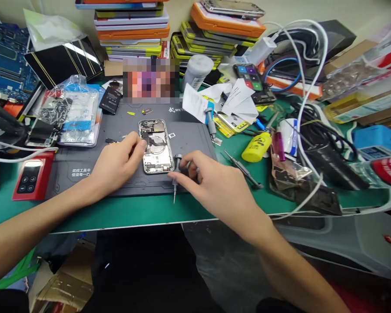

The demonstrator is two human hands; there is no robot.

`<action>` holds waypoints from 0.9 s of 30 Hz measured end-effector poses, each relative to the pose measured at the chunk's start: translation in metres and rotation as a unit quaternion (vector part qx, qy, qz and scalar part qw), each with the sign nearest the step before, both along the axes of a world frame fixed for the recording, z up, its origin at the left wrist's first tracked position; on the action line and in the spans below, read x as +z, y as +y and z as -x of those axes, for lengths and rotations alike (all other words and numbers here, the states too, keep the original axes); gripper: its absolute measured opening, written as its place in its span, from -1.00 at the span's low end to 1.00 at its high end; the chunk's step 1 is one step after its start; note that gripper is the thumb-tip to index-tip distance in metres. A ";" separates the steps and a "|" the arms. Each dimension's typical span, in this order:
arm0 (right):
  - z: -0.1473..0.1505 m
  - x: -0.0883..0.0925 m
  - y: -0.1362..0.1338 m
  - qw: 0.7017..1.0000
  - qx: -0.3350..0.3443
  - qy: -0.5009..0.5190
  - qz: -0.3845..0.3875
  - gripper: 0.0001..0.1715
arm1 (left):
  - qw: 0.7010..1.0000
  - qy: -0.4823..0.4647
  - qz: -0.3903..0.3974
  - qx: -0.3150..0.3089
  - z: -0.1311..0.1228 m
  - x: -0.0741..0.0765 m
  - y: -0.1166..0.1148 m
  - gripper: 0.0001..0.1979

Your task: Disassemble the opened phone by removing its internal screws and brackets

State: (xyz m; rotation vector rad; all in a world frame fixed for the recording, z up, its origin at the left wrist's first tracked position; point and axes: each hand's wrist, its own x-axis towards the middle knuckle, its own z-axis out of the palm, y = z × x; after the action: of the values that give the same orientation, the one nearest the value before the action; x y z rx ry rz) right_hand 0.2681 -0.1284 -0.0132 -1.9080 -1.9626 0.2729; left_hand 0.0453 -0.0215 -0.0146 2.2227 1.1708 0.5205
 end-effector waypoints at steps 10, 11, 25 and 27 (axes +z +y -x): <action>-0.001 -0.001 -0.001 0.993 -0.002 0.068 0.092 -0.88 | 0.998 -0.053 0.038 0.008 -0.001 -0.001 0.001 -0.65; 0.001 0.000 -0.001 0.995 -0.004 0.051 0.091 -0.88 | 0.998 -0.051 0.037 0.006 0.000 0.000 0.002 -0.65; -0.024 -0.007 0.027 0.984 -0.114 -0.132 -0.035 -0.75 | 0.999 -0.012 0.040 0.009 0.005 0.000 0.006 -0.61; -0.032 -0.008 0.024 0.984 -0.125 -0.125 -0.031 -0.77 | 0.999 -0.013 0.040 0.008 0.004 0.000 0.006 -0.61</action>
State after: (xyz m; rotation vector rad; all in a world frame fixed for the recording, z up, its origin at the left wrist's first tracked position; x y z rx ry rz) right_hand 0.3005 -0.1042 -0.0212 -2.2084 -1.8266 -0.1011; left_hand 0.0410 -0.0156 -0.0145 2.1340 1.1756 0.4994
